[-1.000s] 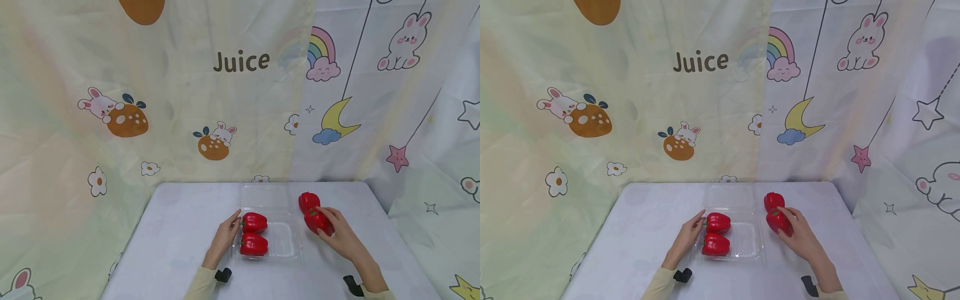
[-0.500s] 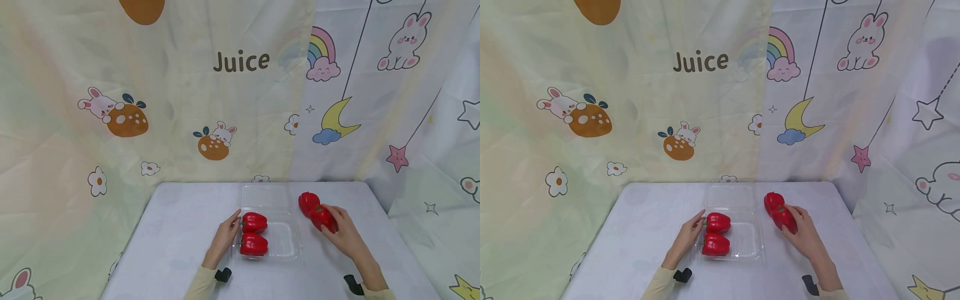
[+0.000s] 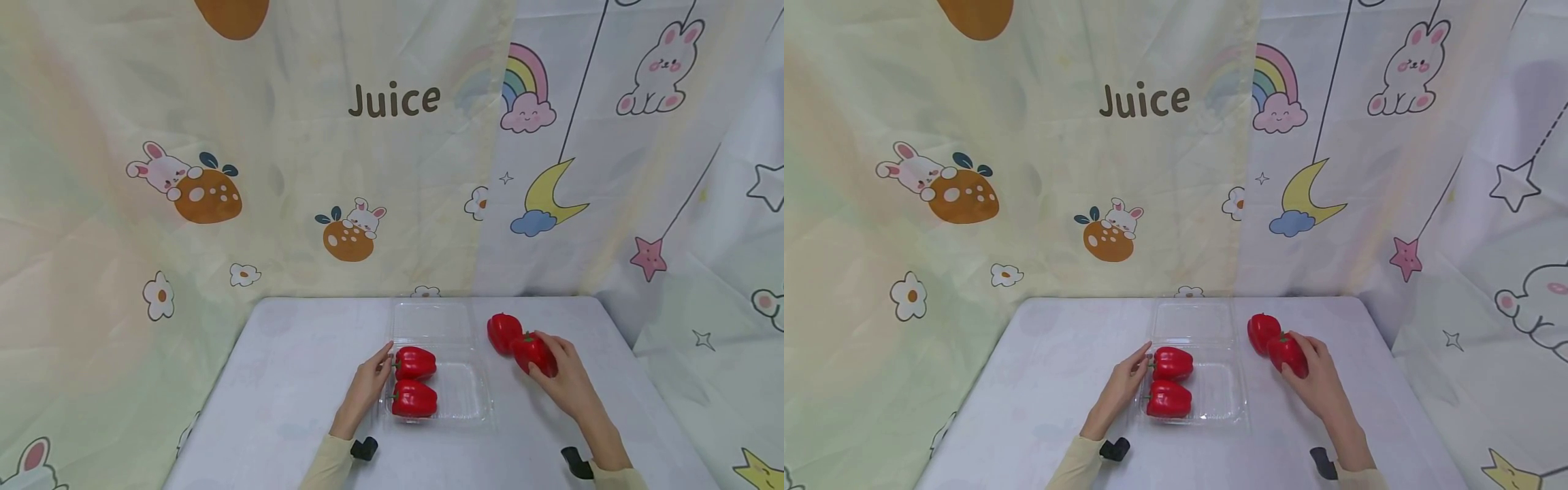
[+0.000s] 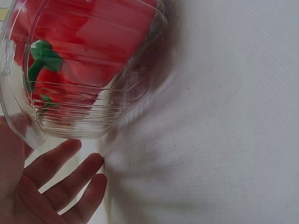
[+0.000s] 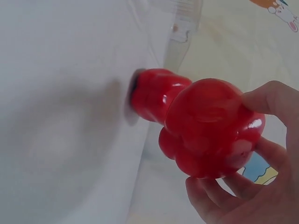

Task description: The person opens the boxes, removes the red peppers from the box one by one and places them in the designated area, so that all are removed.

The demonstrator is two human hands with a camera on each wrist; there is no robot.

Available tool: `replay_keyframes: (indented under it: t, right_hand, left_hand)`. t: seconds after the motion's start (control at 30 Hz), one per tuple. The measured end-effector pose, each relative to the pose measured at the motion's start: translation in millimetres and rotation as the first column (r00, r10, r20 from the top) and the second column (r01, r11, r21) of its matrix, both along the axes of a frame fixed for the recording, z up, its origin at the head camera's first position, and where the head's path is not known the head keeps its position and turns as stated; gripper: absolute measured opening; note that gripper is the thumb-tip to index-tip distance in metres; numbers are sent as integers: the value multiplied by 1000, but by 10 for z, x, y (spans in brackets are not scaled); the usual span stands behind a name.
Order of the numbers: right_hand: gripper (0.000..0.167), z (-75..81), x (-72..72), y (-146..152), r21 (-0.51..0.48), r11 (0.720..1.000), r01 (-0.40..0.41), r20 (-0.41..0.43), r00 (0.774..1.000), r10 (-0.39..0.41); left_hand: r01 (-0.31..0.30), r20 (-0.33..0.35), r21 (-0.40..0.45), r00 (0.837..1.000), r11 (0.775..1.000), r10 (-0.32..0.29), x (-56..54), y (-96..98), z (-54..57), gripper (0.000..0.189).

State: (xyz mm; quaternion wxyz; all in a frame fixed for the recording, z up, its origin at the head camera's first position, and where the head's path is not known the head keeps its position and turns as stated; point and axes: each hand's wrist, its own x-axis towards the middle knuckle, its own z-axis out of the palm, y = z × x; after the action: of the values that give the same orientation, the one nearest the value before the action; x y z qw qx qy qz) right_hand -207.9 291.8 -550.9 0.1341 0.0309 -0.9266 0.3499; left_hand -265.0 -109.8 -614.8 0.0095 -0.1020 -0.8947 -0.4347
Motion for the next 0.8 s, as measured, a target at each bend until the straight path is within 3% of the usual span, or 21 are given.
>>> replay_keyframes:
  t: [0.27,0.8]
  right_hand:
    - [81,-62,-19,47,-11,998,64,65,996,-63]
    - [76,-194,-100,121,-16,986,167,104,981,-164]
  left_hand:
    - [-5,6,0,1000,1000,5,10,1,-4,47]
    - [-8,15,0,1000,1000,8,8,8,11,47]
